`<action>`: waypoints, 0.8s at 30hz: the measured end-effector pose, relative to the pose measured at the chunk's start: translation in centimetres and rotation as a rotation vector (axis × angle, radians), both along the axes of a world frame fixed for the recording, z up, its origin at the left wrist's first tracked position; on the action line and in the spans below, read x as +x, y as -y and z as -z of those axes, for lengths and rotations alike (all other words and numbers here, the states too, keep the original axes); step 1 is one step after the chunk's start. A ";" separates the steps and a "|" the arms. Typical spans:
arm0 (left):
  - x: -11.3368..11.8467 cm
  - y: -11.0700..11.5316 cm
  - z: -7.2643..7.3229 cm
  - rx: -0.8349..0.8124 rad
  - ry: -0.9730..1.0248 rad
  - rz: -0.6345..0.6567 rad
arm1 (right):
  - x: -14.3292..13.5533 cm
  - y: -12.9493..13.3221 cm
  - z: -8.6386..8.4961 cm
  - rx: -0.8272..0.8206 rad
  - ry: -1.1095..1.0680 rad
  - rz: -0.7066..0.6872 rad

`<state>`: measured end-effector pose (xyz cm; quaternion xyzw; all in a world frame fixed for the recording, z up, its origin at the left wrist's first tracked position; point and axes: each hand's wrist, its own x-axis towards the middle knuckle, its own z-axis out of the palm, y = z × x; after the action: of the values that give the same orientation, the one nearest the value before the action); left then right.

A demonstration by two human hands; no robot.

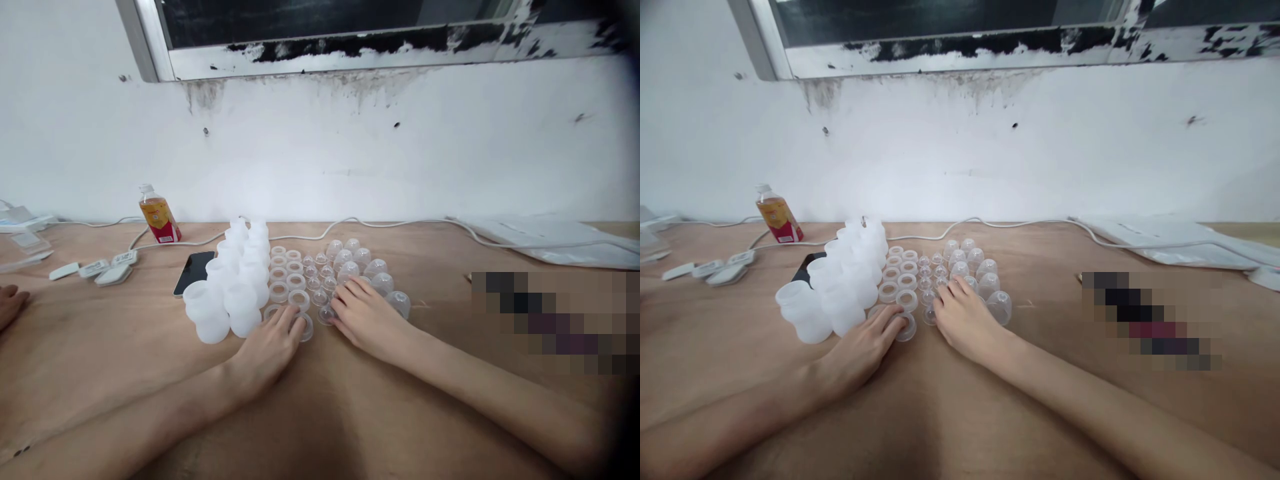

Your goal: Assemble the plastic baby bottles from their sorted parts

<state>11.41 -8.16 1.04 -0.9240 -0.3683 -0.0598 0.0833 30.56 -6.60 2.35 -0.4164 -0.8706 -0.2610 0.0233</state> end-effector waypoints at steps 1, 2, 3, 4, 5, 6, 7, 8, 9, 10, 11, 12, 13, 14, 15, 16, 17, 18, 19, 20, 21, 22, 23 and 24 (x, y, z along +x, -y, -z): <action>0.1 0.0 -0.1 0.032 -0.004 -0.010 | 0.0 -0.1 0.0 0.001 -0.008 -0.001; 0.1 0.1 -0.1 0.076 -0.009 -0.025 | 0.0 -0.1 0.0 -0.001 -0.014 -0.003; 0.2 0.2 -0.3 0.118 -0.016 -0.045 | -0.1 -0.1 -0.1 -0.005 -0.021 -0.004; 0.2 0.3 -0.4 0.151 -0.023 -0.068 | -0.1 -0.1 -0.2 -0.006 -0.029 -0.003; 0.2 0.3 -0.5 0.170 -0.032 -0.089 | -0.1 0.0 -0.4 -0.001 -0.043 0.003; 0.2 0.3 -0.6 0.176 -0.041 -0.106 | -0.2 0.2 -0.5 0.009 -0.063 0.011; 0.2 0.3 -0.7 0.177 -0.051 -0.115 | -0.3 0.3 -0.7 0.022 -0.089 0.017; 0.2 0.2 -0.8 0.176 -0.061 -0.115 | -0.5 0.5 -0.9 0.033 -0.118 0.014; 0.2 0.1 -0.9 0.178 -0.068 -0.111 | -0.7 0.8 -1.0 0.037 -0.144 -0.008; 0.2 0.0 -0.9 0.182 -0.075 -0.106 | -1.0 1.0 -1.0 0.034 -0.164 -0.048; 0.2 -0.1 -0.9 0.185 -0.080 -0.101 | -1.3 1.2 -1.0 0.028 -0.175 -0.100; 0.2 -0.3 -0.9 0.185 -0.084 -0.097 | -1.5 1.3 -0.8 0.027 -0.181 -0.157; 0.1 -0.4 -1.0 0.182 -0.087 -0.095 | -1.7 1.4 -0.6 0.031 -0.184 -0.205; 0.1 -0.4 -1.0 0.178 -0.089 -0.094 | -1.9 1.5 -0.3 0.039 -0.186 -0.239; 0.1 -0.5 -1.0 0.176 -0.088 -0.095 | -2.0 1.4 0.1 0.048 -0.188 -0.259; 0.1 -0.5 -1.0 0.173 -0.085 -0.098 | -2.0 1.4 0.4 0.056 -0.193 -0.268; 0.1 -0.5 -0.9 0.172 -0.078 -0.103 | -2.0 1.3 0.8 0.057 -0.197 -0.272; 0.1 -0.6 -0.9 0.169 -0.071 -0.103 | -2.0 1.2 1.1 0.055 -0.199 -0.274; 0.1 -0.7 -0.8 0.165 -0.063 -0.102 | -2.0 1.1 1.3 0.054 -0.200 -0.275; 0.1 -0.7 -0.8 0.158 -0.057 -0.099 | -2.0 1.0 1.5 0.058 -0.200 -0.278; 0.1 -0.9 -0.7 0.148 -0.055 -0.097 | -2.0 0.9 1.7 0.065 -0.202 -0.282; 0.2 -1.0 -0.6 0.134 -0.057 -0.096 | -1.9 0.9 1.7 0.073 -0.203 -0.287; 0.3 -1.1 -0.5 0.124 -0.060 -0.101 | -2.0 0.8 1.8 0.081 -0.204 -0.291; 0.4 -1.3 -0.4 0.118 -0.063 -0.108 | -2.0 0.8 1.9 0.088 -0.207 -0.296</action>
<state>11.80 -6.88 1.43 -0.8977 -0.4107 -0.0476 0.1523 28.58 -7.38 0.49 -0.3072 -0.9030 -0.2483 0.1692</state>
